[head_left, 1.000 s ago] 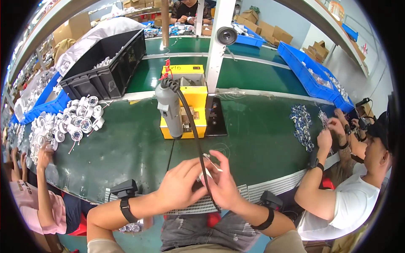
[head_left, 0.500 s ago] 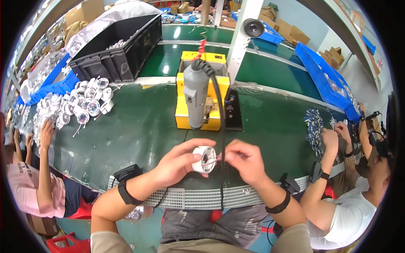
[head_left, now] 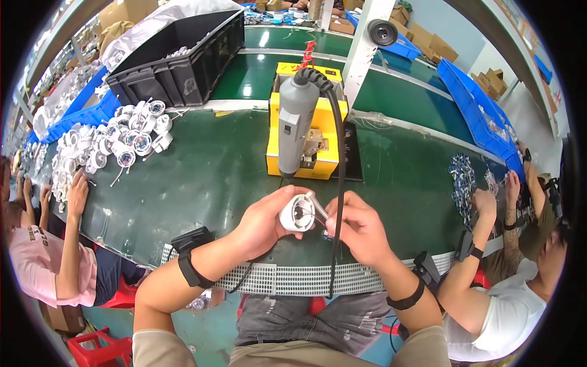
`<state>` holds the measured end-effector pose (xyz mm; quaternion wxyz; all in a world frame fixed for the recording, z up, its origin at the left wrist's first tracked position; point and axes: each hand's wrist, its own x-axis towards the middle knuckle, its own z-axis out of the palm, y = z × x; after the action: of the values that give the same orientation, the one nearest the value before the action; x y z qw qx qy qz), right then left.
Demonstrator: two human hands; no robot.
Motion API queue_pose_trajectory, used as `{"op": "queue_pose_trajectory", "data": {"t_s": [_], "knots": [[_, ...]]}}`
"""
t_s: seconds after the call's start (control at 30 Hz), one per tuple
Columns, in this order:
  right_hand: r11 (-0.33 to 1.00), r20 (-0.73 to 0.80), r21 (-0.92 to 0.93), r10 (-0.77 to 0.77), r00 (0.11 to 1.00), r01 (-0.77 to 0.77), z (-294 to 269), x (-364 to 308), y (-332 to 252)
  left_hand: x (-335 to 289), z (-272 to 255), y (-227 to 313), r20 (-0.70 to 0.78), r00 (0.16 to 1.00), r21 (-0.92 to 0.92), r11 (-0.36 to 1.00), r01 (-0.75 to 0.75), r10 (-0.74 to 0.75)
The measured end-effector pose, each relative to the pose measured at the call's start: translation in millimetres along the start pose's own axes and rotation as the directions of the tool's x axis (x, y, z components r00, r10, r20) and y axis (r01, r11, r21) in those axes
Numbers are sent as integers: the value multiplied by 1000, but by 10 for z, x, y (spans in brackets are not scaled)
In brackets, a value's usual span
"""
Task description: The person picks up a camera housing, inserts a wire through it, and presses a circuit board into the housing. They then use a power screwdriver to secure the board before setting the assembled unit aside and repeating the process.
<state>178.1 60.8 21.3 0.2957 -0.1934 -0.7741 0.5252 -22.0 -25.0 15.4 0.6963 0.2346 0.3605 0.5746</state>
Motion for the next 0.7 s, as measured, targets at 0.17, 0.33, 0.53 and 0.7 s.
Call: {"op": "queue_pose_trajectory", "data": {"t_s": [0.17,0.33,0.53,0.7], "knots": [[997,10,-64,42,999,-41,52,-17,27,-10,30,-28,26,1000,19,1000,-8,7],[999,-34,-30,44,998,-45,159,-2,6,-10,33,-51,60,998,26,1000,-13,12],[978,-263,-44,184,947,-202,207,5,-74,-2,32,-65,62,998,69,997,-29,25],[715,-208,-677,-410,888,172,176,2,-111,3,67,-52,-18,996,-19,996,-91,91]]}}
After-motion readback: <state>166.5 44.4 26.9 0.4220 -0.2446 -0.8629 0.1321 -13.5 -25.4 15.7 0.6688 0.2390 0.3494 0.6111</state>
